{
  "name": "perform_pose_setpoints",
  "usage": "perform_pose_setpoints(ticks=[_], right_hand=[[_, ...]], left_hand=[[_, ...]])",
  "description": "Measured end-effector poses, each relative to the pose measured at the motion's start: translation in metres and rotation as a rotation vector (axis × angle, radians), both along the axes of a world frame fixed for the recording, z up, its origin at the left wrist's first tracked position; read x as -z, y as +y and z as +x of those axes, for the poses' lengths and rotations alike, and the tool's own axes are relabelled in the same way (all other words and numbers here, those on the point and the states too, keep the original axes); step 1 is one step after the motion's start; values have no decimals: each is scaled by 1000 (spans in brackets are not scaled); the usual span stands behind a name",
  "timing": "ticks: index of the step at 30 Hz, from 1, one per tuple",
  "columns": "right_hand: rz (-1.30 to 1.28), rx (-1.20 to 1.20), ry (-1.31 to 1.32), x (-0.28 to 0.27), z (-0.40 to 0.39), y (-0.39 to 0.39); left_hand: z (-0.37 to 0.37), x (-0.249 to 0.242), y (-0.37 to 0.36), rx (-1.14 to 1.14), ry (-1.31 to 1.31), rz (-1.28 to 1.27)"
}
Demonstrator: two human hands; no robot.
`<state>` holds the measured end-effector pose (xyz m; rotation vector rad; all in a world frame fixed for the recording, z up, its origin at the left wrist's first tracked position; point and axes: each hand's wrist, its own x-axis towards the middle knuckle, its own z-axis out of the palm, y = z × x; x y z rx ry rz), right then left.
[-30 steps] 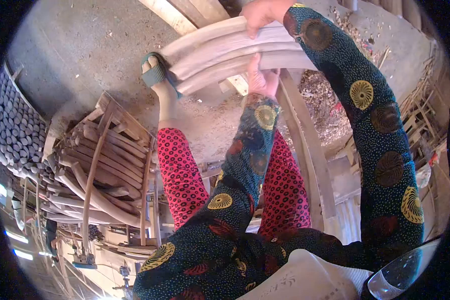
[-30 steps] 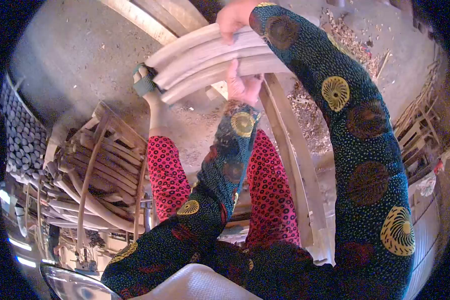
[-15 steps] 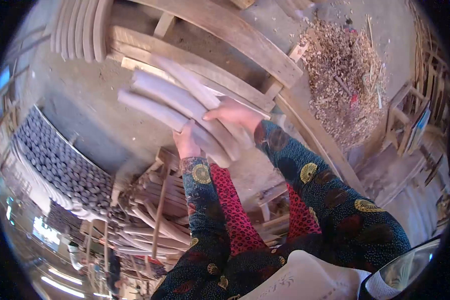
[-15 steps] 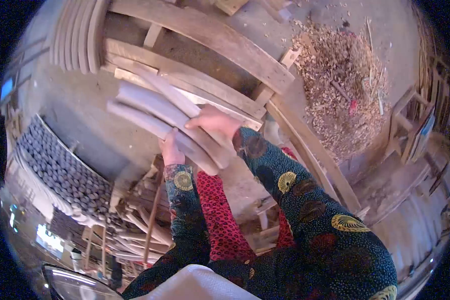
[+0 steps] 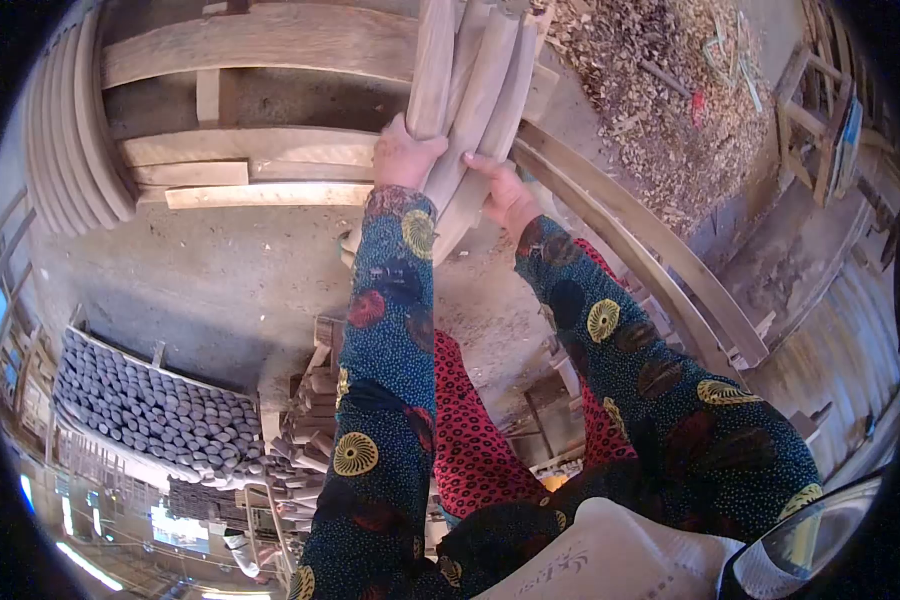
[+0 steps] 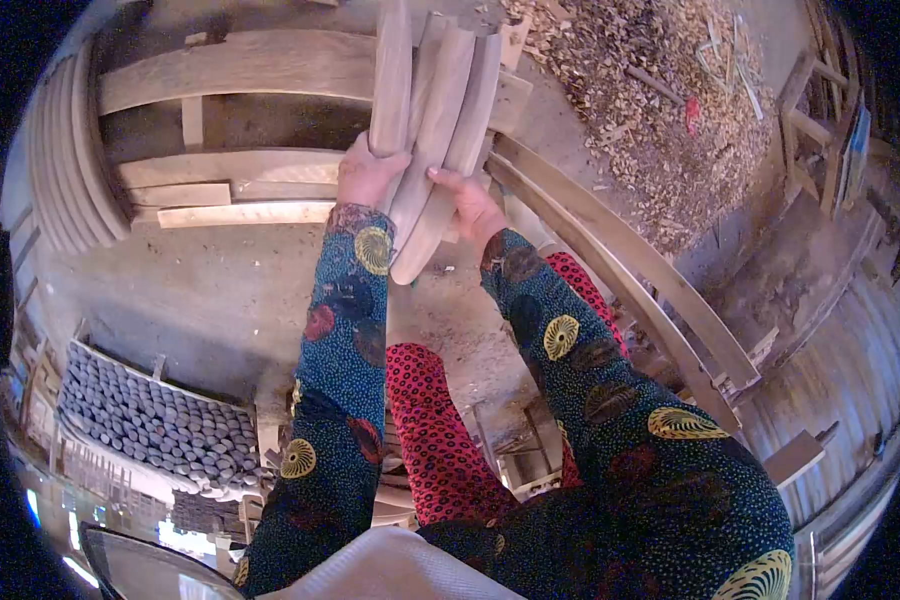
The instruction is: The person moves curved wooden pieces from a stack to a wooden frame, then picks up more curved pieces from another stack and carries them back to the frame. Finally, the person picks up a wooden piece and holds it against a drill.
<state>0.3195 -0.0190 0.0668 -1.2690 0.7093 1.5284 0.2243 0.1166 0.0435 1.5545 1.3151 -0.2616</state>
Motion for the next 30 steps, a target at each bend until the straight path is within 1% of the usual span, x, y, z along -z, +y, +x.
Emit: perform_pose_setpoints(ticks=[1, 4, 7, 10, 13, 16, 19, 22, 25, 28, 29, 30], right_hand=[[-6, 11, 4, 6, 3, -2], [11, 47, -9, 22, 10, -8], [36, 16, -30, 29, 17, -11], [70, 24, -85, 36, 19, -12], [11, 80, -133, 31, 12, -8], [-62, 141, -209, 21, 6, -4], [-161, 104, -432, 17, -2, -2], [-229, -16, -720, 27, 0, -14], [-210, -33, -740, 39, 4, -28], [-294, -125, -801, 37, 7, -31], [-330, -205, -911, 37, 7, -30], [-365, -288, -1021, 41, 6, -30]], left_hand=[[4, 7, -1, 36, 9, 59], [11, 14, 1, 106, 24, 17], [10, 10, 6, 76, 7, -115], [15, 4, 8, 64, 67, -124], [12, 11, 1, 114, 94, 30], [10, 10, -5, 231, 131, 192], [9, 6, -9, 182, 98, 288], [7, -3, -11, 171, 112, 324], [1, -18, -19, 241, 38, 509], [-8, -23, -38, 246, -7, 559], [-12, -22, -45, 250, -21, 578], [-14, -21, -52, 311, -72, 547]])
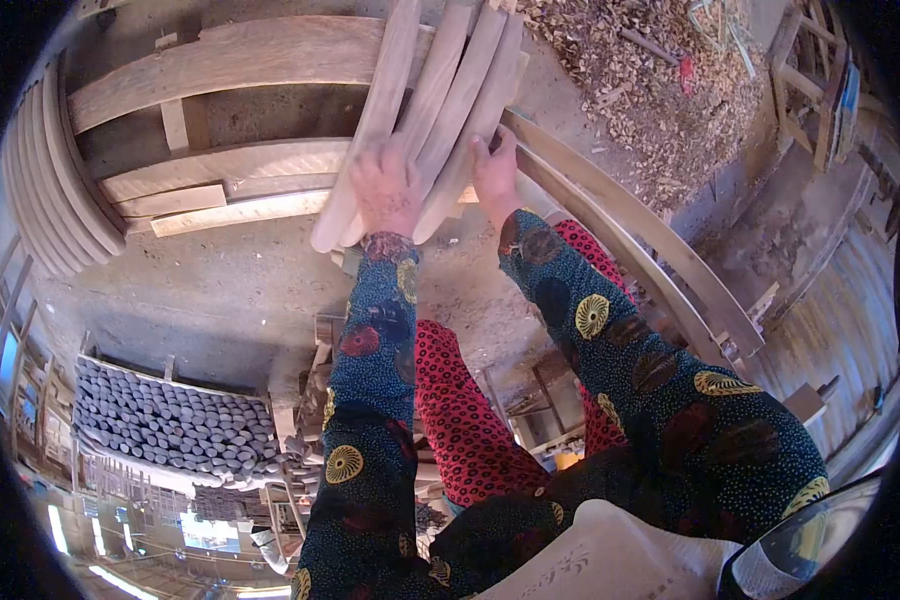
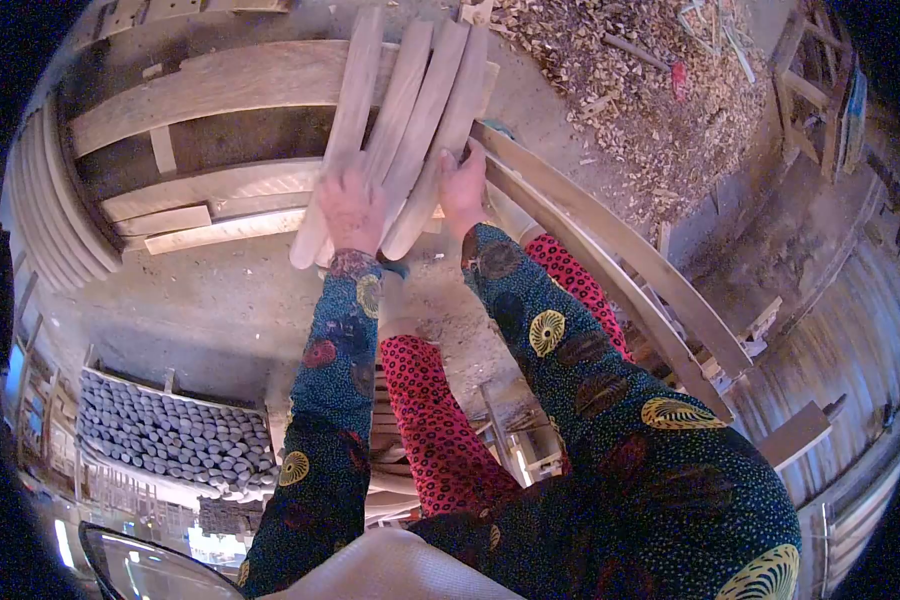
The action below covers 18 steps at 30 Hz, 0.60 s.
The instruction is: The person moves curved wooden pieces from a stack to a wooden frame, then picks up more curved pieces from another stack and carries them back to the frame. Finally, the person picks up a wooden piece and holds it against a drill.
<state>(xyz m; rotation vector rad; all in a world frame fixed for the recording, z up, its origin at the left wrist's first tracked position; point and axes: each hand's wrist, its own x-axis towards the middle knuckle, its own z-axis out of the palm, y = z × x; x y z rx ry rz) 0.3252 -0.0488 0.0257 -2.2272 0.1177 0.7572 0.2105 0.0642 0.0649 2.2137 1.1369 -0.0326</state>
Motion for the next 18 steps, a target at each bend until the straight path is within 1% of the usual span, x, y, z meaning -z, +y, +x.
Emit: perform_pose_setpoints(ticks=[1, 2, 4, 7, 10, 11, 14, 16, 17, 18], right_hand=[[-61, -77, -101, 2, -3, -2], [-124, -115, -143, 3, -6, -5], [-246, -195, -230, -2, -10, -3], [-185, -164, -95, 3, -16, -10], [-121, -147, -109, 8, -16, -13], [-146, -154, -88, 6, -16, -14], [-194, -175, -44, -4, -12, -4], [-212, -187, -35, -7, -11, -4], [-171, -166, -23, -9, -12, -5], [-125, -147, -10, -5, -13, -9]], left_hand=[[-2, 0, -9, 71, -26, -36], [-4, 0, -17, 140, -50, -70], [-8, 10, -35, 133, 1, -117], [-2, 11, -52, 75, 56, -179], [-4, 11, -53, 48, 66, -255], [-4, 13, -52, 51, 63, -282], [-7, 8, -25, 114, 26, -26], [-13, 3, 3, -75, 146, 90], [-16, 0, 14, -171, 204, 148], [-22, 5, 14, -172, 205, 76]])
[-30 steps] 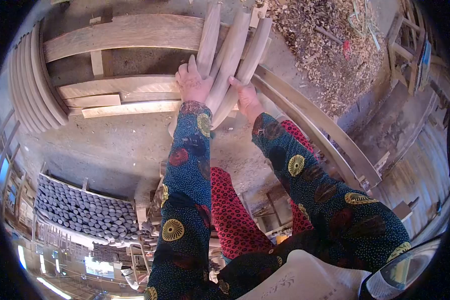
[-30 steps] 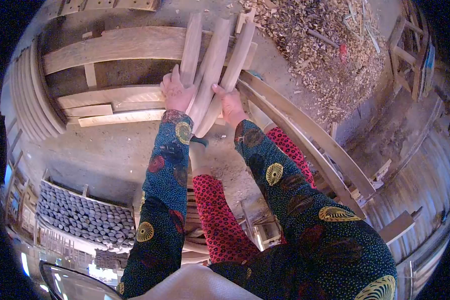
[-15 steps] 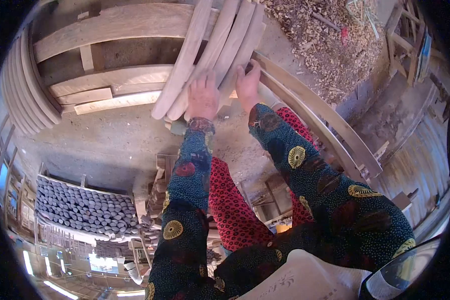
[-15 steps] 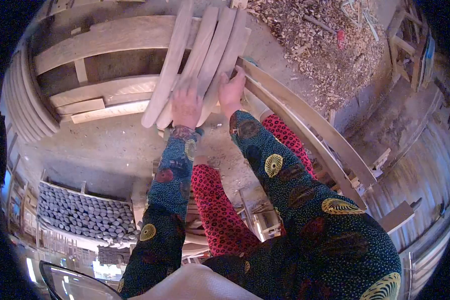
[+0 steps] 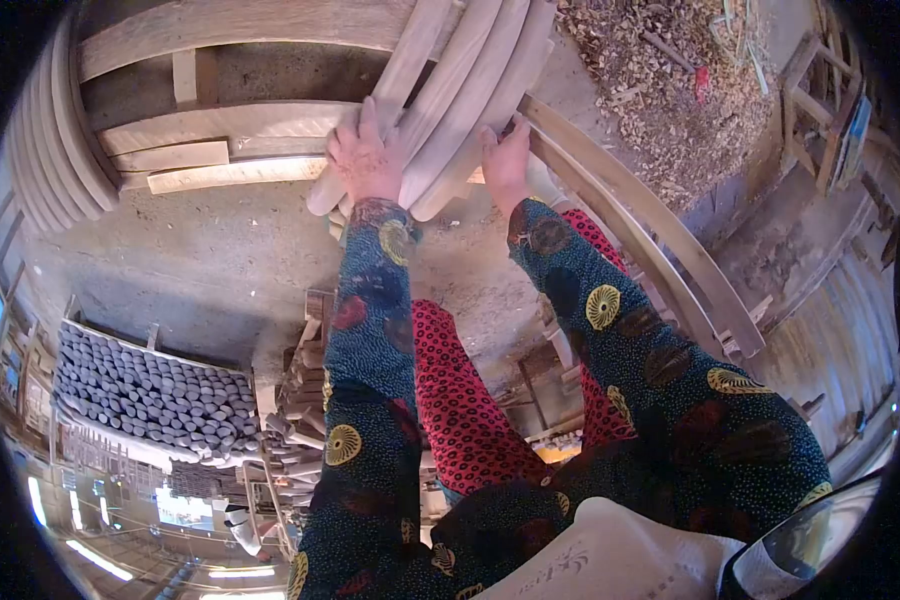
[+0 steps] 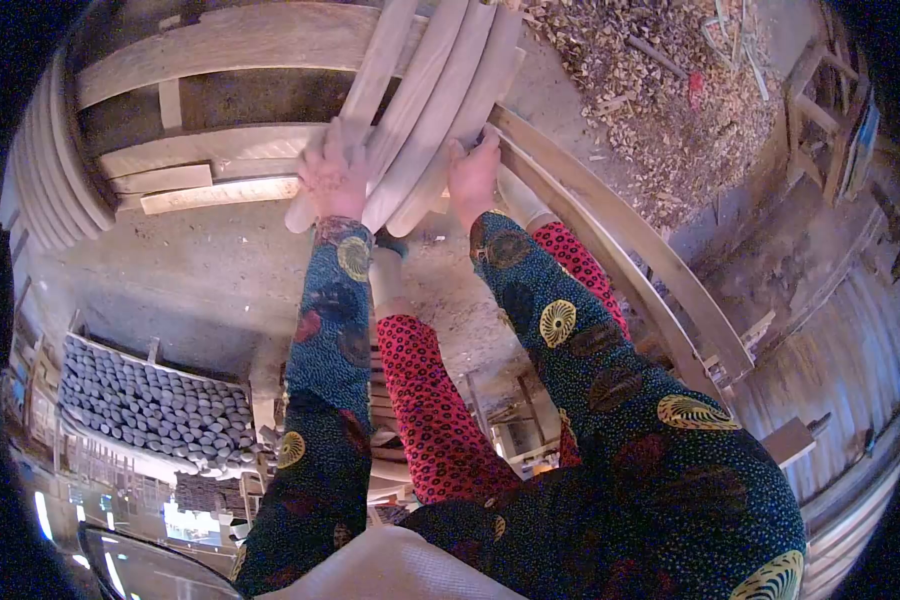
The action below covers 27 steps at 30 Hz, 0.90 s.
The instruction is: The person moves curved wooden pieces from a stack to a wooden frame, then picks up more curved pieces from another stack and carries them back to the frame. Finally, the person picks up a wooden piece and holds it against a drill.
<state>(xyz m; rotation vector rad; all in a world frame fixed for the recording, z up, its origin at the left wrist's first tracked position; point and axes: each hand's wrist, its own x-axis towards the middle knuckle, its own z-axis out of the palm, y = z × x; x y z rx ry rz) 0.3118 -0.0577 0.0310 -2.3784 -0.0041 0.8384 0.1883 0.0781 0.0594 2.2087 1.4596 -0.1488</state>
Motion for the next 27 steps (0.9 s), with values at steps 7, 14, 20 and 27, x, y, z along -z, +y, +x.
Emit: perform_pose_setpoints(ticks=[7, 14, 20, 27], right_hand=[[-71, -75, -83, -9, 4, 9], [-110, -183, -120, -20, 15, 13], [-308, -303, 30, -29, 20, 19], [-343, -390, 46, -27, 24, 5]], left_hand=[[6, 7, -7, -32, 15, -162], [5, 12, -21, -49, -40, -214], [-22, 19, -32, -350, -7, 4], [-80, 20, -70, -1407, -160, -385]])
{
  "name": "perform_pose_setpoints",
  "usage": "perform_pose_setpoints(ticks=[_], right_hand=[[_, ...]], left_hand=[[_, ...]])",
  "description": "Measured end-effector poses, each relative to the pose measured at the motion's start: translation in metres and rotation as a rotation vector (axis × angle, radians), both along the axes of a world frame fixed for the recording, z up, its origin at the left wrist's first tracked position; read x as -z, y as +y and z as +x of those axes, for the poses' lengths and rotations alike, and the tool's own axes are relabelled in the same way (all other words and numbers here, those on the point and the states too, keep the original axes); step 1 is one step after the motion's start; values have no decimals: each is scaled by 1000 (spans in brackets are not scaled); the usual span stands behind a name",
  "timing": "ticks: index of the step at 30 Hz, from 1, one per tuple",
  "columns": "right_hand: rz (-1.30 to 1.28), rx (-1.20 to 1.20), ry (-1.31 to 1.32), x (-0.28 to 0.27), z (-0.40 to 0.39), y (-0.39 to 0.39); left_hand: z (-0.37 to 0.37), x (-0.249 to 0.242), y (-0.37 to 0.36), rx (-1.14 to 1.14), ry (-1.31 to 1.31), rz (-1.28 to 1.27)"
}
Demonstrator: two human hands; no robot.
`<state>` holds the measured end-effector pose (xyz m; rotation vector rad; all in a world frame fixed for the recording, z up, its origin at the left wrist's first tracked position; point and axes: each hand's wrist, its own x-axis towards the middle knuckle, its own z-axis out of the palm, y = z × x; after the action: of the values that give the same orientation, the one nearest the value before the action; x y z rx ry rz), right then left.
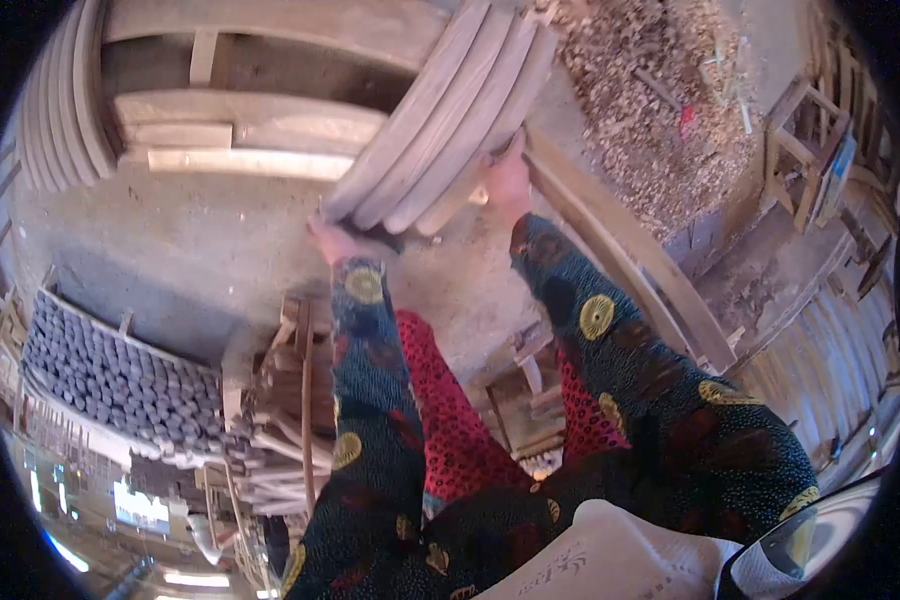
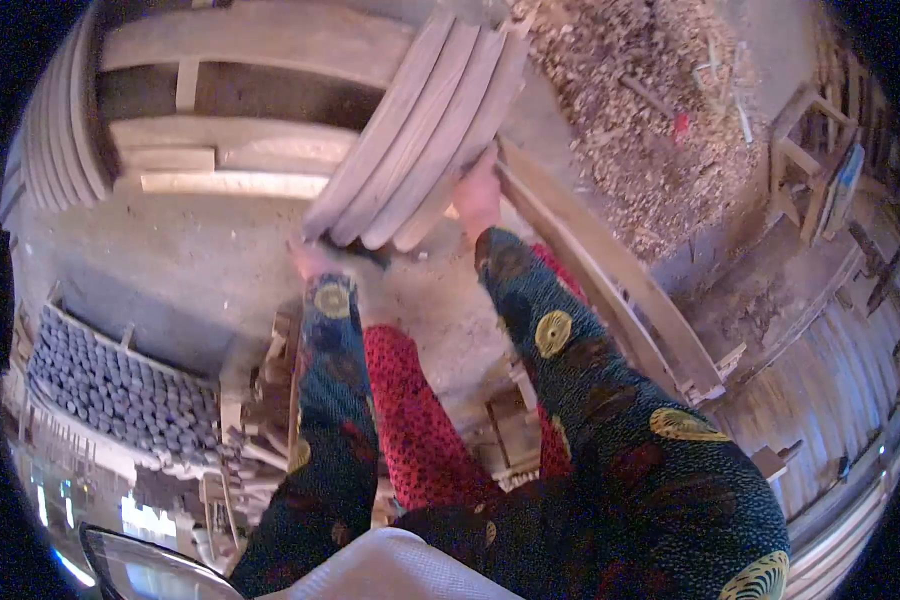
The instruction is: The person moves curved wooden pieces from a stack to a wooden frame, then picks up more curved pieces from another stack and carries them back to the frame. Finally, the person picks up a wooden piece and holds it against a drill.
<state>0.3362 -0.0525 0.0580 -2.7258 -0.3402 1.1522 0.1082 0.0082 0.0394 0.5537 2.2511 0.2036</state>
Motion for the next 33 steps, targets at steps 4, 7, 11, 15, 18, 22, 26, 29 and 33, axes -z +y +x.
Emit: perform_pose_setpoints(ticks=[4, 7, 11, 15, 18, 22, 26, 29, 33], right_hand=[[65, -43, -1, 8, -1, -10], [125, -59, -37, 16, 0, -16], [61, -34, -16, 3, -1, -8], [-29, -44, -46, 2, 2, -4], [-35, -75, -81, -3, 1, -1], [-104, -153, -86, -13, 5, 3], [-72, -167, -90, -6, 9, 3], [-50, -218, -156, -5, 6, 4], [-58, -234, -104, -5, 8, 6]], left_hand=[[-25, 16, -14, -542, -609, -80], [-16, 18, -19, -385, -528, -27], [-7, 23, -29, -553, -539, 1], [16, 3, -29, -520, -481, -24], [23, -5, -35, -513, -486, -6], [21, 5, -43, -515, -527, -34], [24, 13, -44, -592, -583, -6], [32, 7, -46, -689, -680, -1], [39, 10, -51, -832, -595, -167]])
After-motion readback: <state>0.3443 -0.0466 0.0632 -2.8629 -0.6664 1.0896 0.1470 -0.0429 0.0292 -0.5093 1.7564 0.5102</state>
